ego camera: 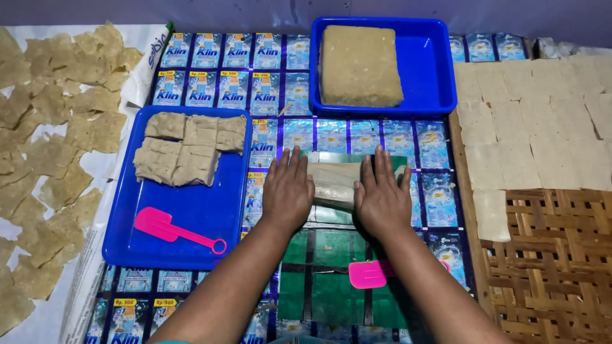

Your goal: Rolling out dough into thin sheets, cutting them into square pieces using a scraper and scissors, and arranging them on a woven tray.

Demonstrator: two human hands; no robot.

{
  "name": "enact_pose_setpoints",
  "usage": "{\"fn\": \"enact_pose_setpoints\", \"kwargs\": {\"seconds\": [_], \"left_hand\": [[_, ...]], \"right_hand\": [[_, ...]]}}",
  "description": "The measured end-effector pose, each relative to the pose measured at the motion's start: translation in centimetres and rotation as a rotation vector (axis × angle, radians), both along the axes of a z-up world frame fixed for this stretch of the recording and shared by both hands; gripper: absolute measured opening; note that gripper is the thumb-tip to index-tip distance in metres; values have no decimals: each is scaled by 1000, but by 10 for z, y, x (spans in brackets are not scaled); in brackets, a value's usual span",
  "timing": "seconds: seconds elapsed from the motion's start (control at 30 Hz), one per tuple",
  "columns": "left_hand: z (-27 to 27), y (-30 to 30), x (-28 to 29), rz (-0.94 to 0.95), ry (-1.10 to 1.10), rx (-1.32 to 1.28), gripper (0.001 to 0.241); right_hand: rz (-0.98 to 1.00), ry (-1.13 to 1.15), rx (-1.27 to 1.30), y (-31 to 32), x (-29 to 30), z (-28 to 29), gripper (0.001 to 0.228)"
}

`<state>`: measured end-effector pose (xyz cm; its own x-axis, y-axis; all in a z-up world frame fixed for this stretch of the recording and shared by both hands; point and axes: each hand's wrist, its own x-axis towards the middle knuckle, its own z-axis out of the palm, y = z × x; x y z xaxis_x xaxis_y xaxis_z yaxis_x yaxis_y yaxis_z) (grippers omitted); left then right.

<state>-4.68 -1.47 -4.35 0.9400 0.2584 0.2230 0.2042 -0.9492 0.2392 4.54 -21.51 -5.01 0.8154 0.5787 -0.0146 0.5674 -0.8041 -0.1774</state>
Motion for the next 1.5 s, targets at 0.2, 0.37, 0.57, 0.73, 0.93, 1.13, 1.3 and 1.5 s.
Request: {"fn": "enact_pose_setpoints", "kwargs": {"seconds": [0.2,0.37,0.57,0.73,0.93,1.13,1.3,1.5], "left_hand": [[2,-15,-41,7,51,-46,53],[0,-7,-9,33,36,-27,52],[19,13,60,92,244,-76,58],[29,13,60,96,260,-97,58],[18,-9,2,88,178,-106,54],[1,-13,-46,19,-25,-363,58],[-12,-5,-48,282,8,-195,75],[-19,-21,-24,164,339,-93,94]], "right_hand": [[51,-161,24,-11,-37,-4,67],[24,-78,-6,1,1,-8,63],[-29,-37,30,33,68,14,63],[-59,-51,43,37,71,19,62],[8,-46,2,8,6,17,60],[229,-157,-131,-35,-27,-10,85],[-167,-315,50,-60,-31,-16,64],[-369,-436,-16,-97,-16,-55,74]]}}
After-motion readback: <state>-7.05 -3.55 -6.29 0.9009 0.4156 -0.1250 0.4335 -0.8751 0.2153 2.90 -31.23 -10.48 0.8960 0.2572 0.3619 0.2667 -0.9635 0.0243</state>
